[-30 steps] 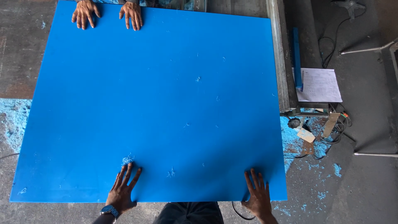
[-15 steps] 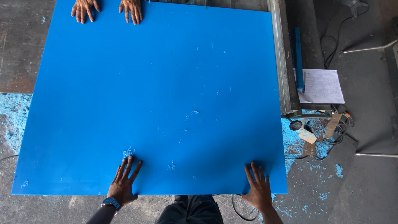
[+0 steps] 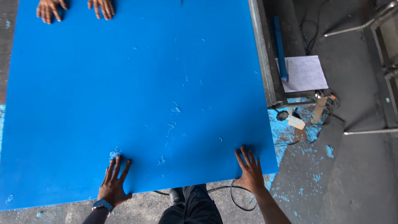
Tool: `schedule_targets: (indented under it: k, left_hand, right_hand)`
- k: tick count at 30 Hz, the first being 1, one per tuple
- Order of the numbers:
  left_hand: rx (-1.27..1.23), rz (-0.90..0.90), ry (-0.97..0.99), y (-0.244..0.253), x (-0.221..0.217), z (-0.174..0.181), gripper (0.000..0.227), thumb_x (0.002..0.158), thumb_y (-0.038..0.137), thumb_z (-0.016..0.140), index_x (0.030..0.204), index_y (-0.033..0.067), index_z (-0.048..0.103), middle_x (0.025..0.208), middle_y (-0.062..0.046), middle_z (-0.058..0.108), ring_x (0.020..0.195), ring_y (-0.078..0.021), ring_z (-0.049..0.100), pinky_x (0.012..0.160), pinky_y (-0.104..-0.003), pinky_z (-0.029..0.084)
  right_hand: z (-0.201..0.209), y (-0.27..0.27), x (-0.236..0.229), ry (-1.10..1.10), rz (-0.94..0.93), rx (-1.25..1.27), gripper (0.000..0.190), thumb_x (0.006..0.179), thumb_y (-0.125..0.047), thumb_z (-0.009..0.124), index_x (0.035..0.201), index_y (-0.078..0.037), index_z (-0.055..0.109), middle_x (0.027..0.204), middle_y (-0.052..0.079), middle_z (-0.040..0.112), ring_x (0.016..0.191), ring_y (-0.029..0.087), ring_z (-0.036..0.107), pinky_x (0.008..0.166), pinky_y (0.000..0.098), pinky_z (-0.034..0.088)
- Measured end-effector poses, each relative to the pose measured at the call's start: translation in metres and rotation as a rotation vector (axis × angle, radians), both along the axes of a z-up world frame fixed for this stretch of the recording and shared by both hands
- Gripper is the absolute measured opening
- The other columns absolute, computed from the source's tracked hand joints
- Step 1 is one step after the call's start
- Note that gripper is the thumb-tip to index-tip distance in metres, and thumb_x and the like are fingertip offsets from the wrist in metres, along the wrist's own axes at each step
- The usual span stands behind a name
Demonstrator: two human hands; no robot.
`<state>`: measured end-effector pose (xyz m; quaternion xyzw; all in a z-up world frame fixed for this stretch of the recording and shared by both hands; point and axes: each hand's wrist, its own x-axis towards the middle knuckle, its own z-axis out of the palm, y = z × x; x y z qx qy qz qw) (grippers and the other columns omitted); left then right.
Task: The person positions a large blue plastic sheet on a table saw and cuts it into smaller pieces. After each cut, the person removes the cut piece and repositions the remaining sheet for the next cut. The person then writes on a document with a pen.
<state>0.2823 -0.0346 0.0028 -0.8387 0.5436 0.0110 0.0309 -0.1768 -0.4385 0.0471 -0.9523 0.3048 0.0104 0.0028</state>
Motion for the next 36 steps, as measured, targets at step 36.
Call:
schedule_targets:
  k: [36]
  left_hand:
    - [0.088, 0.022, -0.054, -0.080, 0.076, 0.007, 0.165, 0.035, 0.082, 0.090, 0.163, 0.0275, 0.002, 0.174, -0.020, -0.007, 0.159, -0.0406, 0.002, 0.119, -0.055, 0.030]
  right_hand:
    - [-0.021, -0.092, 0.065, 0.074, 0.013, 0.000, 0.154, 0.042, -0.062, 0.106, 0.164, -0.029, 0.019, 0.173, 0.009, 0.012, 0.152, 0.044, 0.026, 0.107, 0.0760, 0.036]
